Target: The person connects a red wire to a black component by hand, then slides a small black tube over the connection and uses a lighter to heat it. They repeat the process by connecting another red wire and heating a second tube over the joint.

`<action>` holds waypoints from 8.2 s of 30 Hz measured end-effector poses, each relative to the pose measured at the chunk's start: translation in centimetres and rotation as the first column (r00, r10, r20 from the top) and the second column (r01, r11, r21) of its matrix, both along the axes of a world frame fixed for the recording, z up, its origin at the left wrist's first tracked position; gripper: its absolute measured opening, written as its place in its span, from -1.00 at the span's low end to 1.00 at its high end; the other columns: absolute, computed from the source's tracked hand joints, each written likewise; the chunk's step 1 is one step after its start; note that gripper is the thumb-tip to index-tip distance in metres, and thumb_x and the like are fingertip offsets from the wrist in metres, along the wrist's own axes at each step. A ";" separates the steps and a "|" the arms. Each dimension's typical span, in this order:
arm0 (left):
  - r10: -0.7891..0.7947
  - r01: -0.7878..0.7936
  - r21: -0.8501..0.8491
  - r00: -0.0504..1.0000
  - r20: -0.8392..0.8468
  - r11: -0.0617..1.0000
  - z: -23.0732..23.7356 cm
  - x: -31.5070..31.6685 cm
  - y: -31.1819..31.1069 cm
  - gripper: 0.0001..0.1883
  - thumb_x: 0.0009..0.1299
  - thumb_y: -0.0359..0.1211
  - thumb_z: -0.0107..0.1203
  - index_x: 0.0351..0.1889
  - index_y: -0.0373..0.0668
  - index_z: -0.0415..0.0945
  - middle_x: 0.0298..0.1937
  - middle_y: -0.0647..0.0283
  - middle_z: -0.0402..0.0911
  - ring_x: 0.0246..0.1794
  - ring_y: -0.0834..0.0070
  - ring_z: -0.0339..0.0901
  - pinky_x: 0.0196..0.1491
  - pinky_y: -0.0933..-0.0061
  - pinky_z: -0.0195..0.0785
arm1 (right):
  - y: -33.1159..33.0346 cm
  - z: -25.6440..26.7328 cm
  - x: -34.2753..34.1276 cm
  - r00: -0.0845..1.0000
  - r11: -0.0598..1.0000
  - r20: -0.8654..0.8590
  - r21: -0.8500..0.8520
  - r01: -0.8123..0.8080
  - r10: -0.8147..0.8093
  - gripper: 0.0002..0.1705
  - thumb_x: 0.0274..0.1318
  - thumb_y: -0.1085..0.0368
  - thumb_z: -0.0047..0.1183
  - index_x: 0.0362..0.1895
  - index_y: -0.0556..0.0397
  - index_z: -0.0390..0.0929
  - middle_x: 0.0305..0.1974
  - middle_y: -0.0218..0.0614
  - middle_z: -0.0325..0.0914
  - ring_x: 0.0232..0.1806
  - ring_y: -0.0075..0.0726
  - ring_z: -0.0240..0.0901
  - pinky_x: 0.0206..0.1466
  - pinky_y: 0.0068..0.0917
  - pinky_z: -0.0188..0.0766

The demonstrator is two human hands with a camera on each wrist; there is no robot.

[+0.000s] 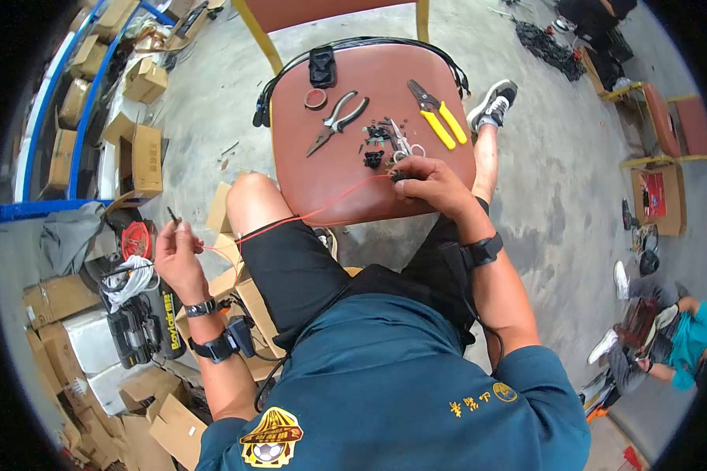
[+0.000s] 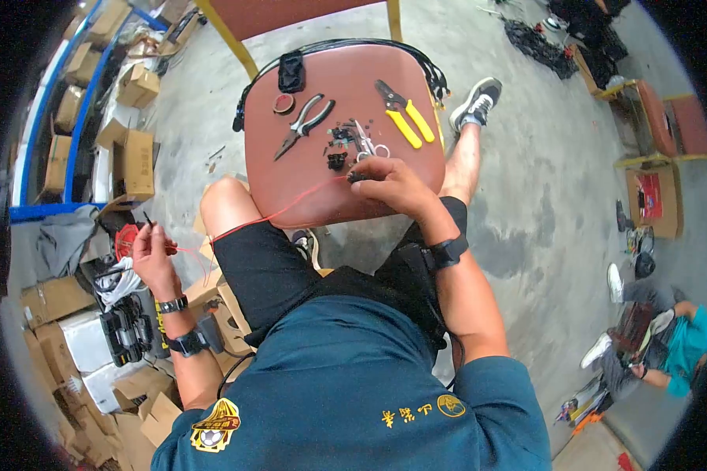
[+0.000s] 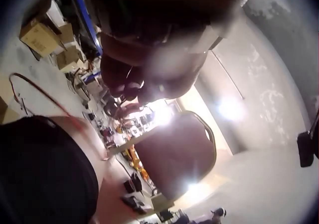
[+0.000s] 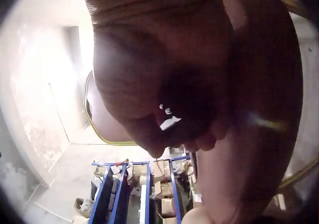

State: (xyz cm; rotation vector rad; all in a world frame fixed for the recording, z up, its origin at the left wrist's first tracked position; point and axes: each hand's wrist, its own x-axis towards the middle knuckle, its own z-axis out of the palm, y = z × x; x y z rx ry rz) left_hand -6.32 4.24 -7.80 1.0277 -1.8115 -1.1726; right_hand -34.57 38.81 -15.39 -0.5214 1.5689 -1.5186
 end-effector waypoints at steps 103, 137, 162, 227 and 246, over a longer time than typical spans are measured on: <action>-0.679 0.582 0.469 0.732 0.053 0.664 -6.6 -12.0 13.9 -0.79 0.38 -0.51 0.20 -0.04 -0.32 0.62 -0.42 0.47 0.55 -0.48 0.77 0.40 -0.41 0.69 0.31 | -3.0 0.1 2.1 0.984 0.990 -0.136 -0.058 -0.125 0.116 -0.59 -0.04 0.40 0.26 -0.03 0.19 0.56 -0.23 -0.43 0.51 -0.16 -0.57 0.40 -0.09 -0.56 0.40; -0.722 0.604 0.656 0.680 -0.127 0.453 -4.4 -11.5 13.1 -0.68 0.50 -0.24 0.07 -0.02 -0.32 0.61 -0.63 0.43 0.48 -0.74 0.79 0.21 -0.66 0.73 -0.01 | -3.3 -2.1 1.4 0.971 0.955 0.213 -0.292 -0.041 0.107 -0.47 0.22 0.31 0.21 0.22 0.24 0.38 -0.20 -0.36 0.58 -0.25 -0.54 0.53 -0.11 -0.55 0.53; -0.727 0.587 0.691 0.674 -0.129 0.423 -3.2 -11.8 13.5 -0.72 0.46 -0.29 -0.01 -0.31 -0.34 0.58 -0.70 0.36 0.43 -0.75 0.71 0.24 -0.62 0.64 0.02 | -3.2 -1.7 1.5 0.992 0.968 0.053 -0.230 -0.099 0.114 -0.59 0.30 0.21 0.12 0.15 0.16 0.50 -0.33 -0.40 0.59 -0.31 -0.57 0.52 -0.18 -0.58 0.50; -0.723 0.665 0.482 0.685 -0.089 0.570 -1.7 -12.0 14.6 -0.94 0.38 -0.52 0.14 -0.29 -0.32 0.62 -0.41 0.37 0.65 -0.43 0.74 0.51 -0.34 0.70 0.38 | -3.4 -1.6 1.7 0.998 0.987 -0.060 -0.161 -0.014 0.005 -0.57 0.41 -0.06 -0.03 -0.17 0.04 0.64 -0.57 -0.64 0.38 -0.63 -0.78 0.22 -0.63 -0.73 0.13; -0.737 0.688 0.382 0.675 -0.025 0.617 -2.3 -12.2 14.7 -0.95 0.34 -0.53 0.12 -0.30 -0.27 0.60 -0.48 0.42 0.59 -0.58 0.81 0.35 -0.50 0.75 0.15 | -3.3 -1.1 1.6 0.999 0.996 -0.029 -0.070 -0.047 0.045 -0.50 0.37 -0.09 0.01 -0.41 0.06 0.60 -0.58 -0.63 0.33 -0.52 -0.68 0.17 -0.48 -0.56 0.19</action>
